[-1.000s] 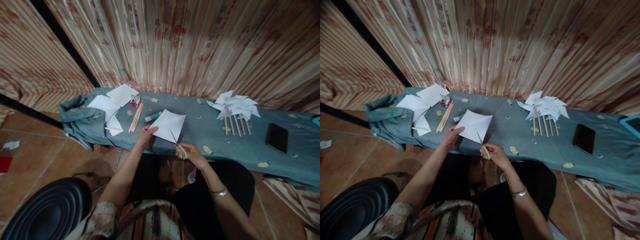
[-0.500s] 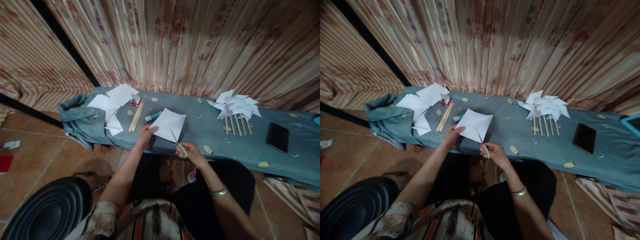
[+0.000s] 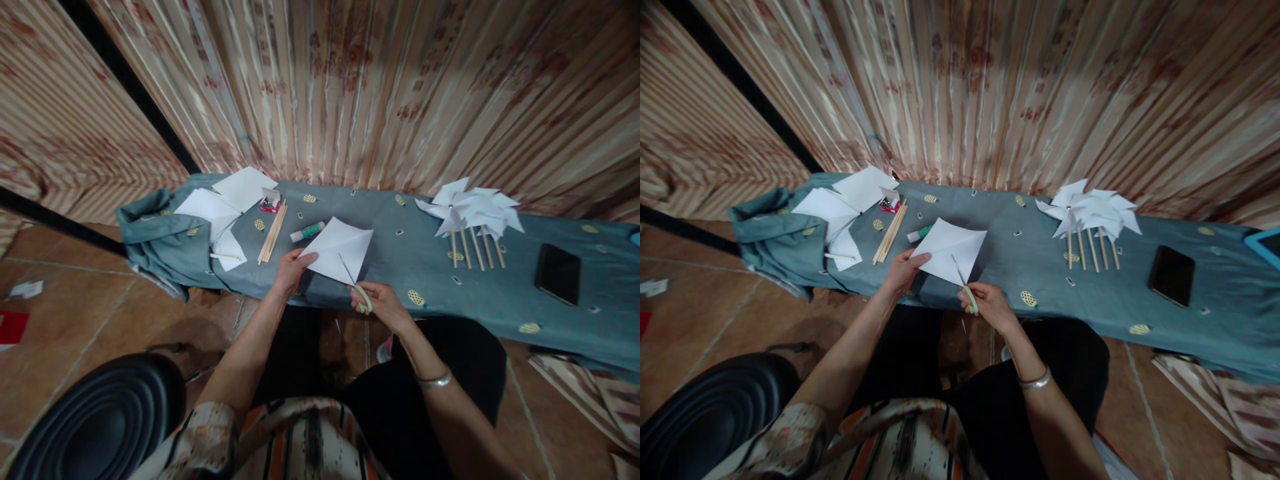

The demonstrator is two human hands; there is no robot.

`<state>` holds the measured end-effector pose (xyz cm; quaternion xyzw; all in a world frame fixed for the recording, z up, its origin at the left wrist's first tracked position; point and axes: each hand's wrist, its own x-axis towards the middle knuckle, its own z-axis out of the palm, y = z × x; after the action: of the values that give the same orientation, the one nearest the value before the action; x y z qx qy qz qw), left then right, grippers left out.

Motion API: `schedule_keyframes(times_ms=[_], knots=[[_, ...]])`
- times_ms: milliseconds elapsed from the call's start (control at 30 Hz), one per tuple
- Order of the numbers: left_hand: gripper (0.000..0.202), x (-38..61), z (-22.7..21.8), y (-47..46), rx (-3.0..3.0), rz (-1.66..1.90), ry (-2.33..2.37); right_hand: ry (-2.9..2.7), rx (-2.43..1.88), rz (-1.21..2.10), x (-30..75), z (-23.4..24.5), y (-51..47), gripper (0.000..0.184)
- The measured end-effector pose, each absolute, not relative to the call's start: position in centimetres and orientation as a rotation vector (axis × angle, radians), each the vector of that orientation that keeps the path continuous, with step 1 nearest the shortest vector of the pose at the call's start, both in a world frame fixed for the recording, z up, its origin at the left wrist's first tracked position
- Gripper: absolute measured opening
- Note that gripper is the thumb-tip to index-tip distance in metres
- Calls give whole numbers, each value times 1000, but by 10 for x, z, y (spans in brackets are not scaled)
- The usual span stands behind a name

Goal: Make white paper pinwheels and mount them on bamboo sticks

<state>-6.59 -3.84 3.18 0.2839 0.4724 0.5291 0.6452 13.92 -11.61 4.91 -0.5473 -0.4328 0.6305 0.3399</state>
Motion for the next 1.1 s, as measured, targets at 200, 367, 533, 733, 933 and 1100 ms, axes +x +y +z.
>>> schedule_keyframes(times_ms=[200,367,533,733,933,1100], knots=[[39,-66,33,-39,654,1208,1066,-1083,-1419,1628,138,48,-116,44],[40,-67,32,-38,652,1191,1077,-1099,-1415,1631,138,49,-116,46],[38,-68,29,-38,693,1188,1074,-1141,-1392,1649,139,53,-115,42],[36,-68,31,-38,705,1173,1063,-1132,-1393,1639,138,52,-115,42],[37,-68,33,-39,710,1169,1065,-1135,-1391,1623,137,53,-115,41],[37,-68,33,-39,699,1167,1057,-1115,-1396,1638,137,53,-114,41]])
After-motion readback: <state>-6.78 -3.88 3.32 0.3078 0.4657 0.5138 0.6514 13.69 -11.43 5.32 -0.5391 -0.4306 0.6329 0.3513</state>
